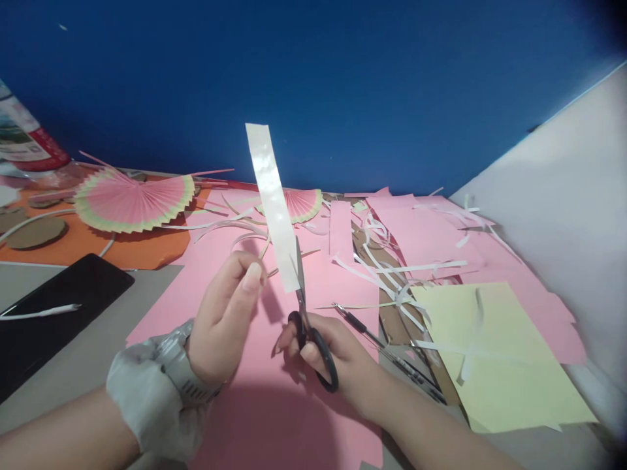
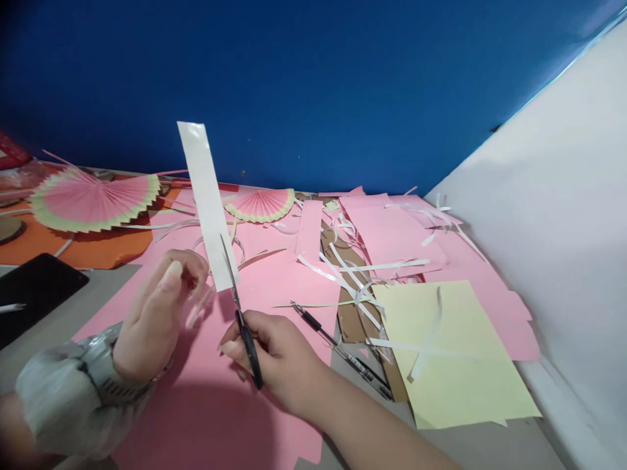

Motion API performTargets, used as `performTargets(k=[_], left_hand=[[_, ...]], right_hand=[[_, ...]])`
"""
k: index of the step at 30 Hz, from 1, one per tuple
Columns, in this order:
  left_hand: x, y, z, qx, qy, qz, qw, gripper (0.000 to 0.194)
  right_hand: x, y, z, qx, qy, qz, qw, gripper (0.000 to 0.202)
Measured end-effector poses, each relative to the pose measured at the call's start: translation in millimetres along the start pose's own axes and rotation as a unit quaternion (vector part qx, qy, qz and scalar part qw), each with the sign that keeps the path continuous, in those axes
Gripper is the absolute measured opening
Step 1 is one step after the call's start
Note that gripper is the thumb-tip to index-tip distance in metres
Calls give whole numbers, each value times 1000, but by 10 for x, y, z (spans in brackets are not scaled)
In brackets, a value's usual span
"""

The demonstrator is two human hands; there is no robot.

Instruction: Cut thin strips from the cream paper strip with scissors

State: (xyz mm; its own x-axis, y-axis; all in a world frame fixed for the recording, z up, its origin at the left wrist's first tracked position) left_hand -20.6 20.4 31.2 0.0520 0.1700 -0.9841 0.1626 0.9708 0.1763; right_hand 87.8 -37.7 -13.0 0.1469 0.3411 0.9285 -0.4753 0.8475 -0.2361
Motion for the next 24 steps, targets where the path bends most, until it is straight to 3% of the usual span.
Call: performTargets(k=[3,8,14,24], left_hand=[[-81,55,94,35,49,-5,998,26],[-44,-20,117,74,98,-16,992,31],[-24,-11,123,74,124,-7,989,34],[-53,-20,105,72,135,10,988,32]], right_hand=[[-27,-1,24,10,13,14,1000,47],[-11,-20,3,2,-28,33,999,50],[90,-21,12,28,-92,23,995,49],[134,-18,37,38,-105,31,993,49]])
Point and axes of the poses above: each hand's wrist, its own y-axis towards the middle knuckle, its own z-axis out of the palm, x = y × z, the point moved 8 cm from there along y, towards the middle knuckle, and after that the axes turned 3 degrees about -y, right-handed, at the moved point
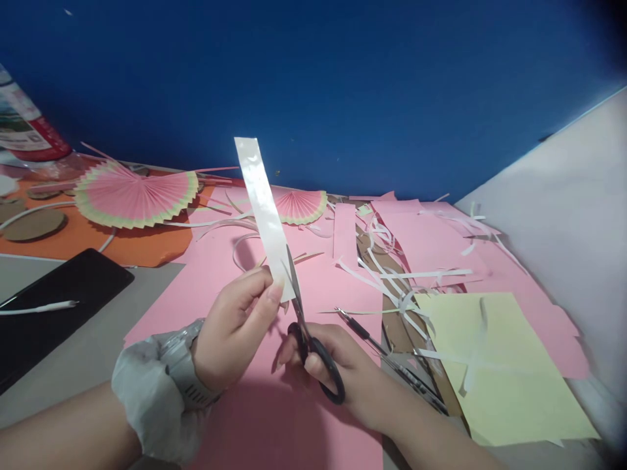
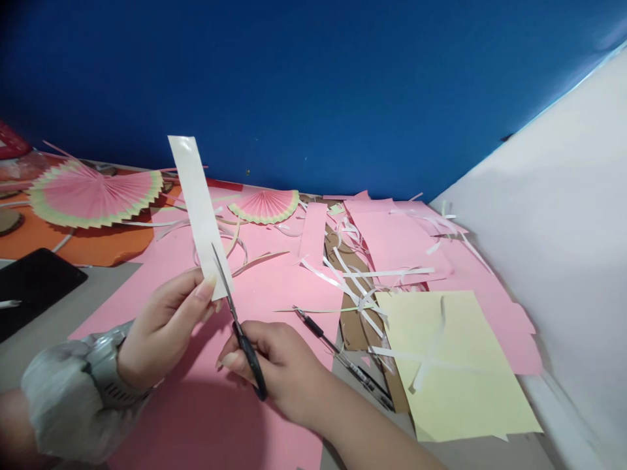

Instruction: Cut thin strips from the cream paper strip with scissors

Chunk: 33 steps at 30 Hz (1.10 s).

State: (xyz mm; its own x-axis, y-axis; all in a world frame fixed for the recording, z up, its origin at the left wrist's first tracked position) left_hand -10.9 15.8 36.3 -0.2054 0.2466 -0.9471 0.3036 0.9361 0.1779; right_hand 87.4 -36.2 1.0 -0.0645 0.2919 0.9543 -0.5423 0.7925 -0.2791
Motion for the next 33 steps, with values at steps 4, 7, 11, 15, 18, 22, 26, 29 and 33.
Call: performTargets(k=[4,7,11,15,18,22,26,29,33], left_hand=[[-25,10,6,0,-6,14,1000,32],[-25,12,9,-1,-6,16,1000,32],[-19,1,9,-1,-10,15,1000,31],[-21,-4,0,-4,-5,22,1000,31],[-19,0,-1,-5,-2,24,1000,31],[-36,8,2,-6,-7,33,999,31],[-34,10,6,-5,-6,32,999,31],[-34,6,1,-8,-5,35,999,31],[-24,4,2,-7,0,29,1000,32]], right_hand=[[0,1,-1,3,-12,-4,1000,49],[4,-5,-6,1,-19,-8,1000,49],[-18,-11,-1,4,-6,-5,1000,48],[-37,-6,2,4,-6,-6,1000,47],[-28,-2,5,6,-18,-7,1000,46],[-6,2,-9,0,-24,-8,1000,47],[-9,4,-5,4,-25,-9,1000,45],[-17,3,-10,1,-28,-11,1000,45],[-34,-3,-12,-1,-28,-4,1000,45]])
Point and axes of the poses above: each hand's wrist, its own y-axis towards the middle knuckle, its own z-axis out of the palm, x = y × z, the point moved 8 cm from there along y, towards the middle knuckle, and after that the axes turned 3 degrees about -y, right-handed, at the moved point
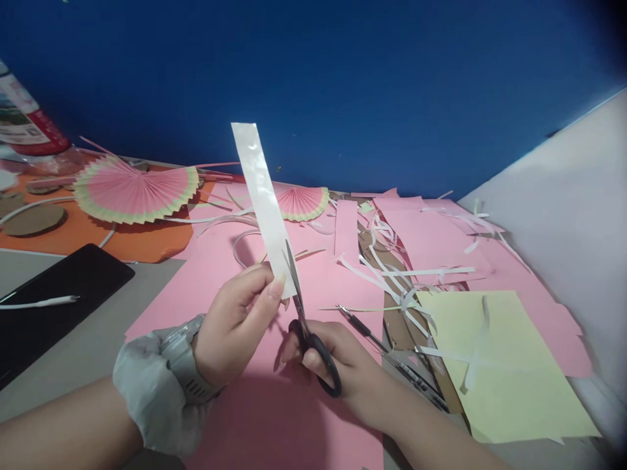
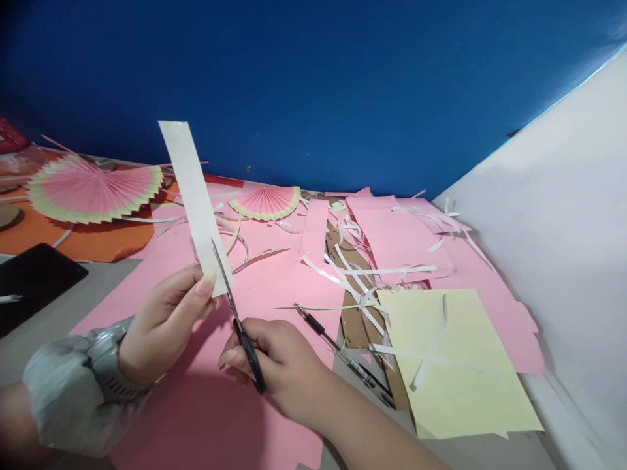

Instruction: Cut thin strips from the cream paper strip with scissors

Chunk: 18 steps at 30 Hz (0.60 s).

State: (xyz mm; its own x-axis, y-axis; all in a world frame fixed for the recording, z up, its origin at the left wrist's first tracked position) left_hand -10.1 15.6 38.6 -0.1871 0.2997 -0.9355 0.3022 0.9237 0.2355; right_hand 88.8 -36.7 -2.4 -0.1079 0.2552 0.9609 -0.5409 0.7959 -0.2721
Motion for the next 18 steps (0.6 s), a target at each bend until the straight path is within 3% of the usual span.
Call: performTargets(k=[18], left_hand=[[-6,2,-11,-3,15,-4,1000,32]], right_hand=[[0,-4,16,-5,6,9,1000,42]])
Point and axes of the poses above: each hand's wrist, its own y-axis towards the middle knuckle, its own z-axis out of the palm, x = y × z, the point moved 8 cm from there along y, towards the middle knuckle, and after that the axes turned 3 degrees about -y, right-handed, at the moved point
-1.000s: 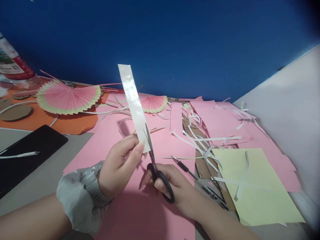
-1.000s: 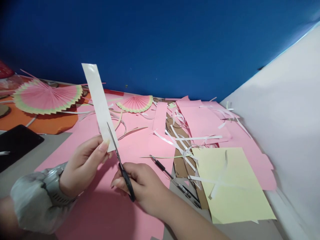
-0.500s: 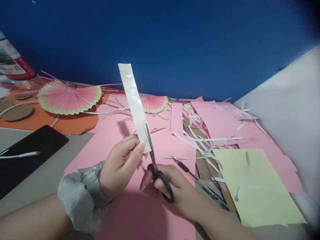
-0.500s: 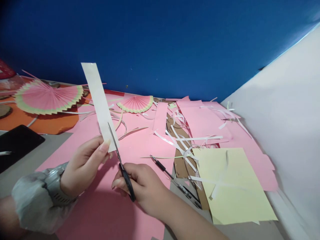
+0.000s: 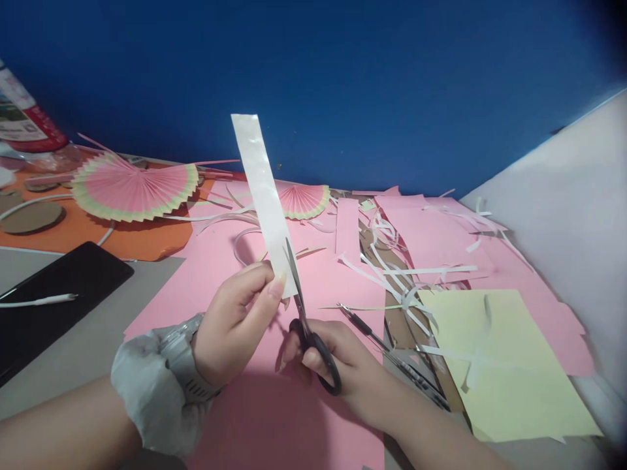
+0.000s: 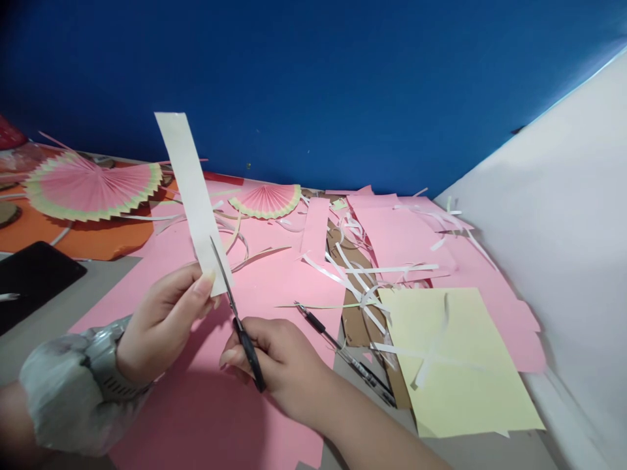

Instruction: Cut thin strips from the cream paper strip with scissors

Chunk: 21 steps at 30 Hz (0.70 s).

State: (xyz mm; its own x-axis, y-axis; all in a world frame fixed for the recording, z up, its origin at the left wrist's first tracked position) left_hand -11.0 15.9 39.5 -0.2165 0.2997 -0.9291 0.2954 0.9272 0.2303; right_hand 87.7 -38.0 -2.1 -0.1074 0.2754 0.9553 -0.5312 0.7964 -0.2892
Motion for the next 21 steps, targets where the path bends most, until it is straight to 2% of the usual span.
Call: performTargets(k=[21], left_hand=[[7,-17,-2,-3,-21,2,1000,32]], right_hand=[[-5,0,-10,1,-5,13,1000,42]])
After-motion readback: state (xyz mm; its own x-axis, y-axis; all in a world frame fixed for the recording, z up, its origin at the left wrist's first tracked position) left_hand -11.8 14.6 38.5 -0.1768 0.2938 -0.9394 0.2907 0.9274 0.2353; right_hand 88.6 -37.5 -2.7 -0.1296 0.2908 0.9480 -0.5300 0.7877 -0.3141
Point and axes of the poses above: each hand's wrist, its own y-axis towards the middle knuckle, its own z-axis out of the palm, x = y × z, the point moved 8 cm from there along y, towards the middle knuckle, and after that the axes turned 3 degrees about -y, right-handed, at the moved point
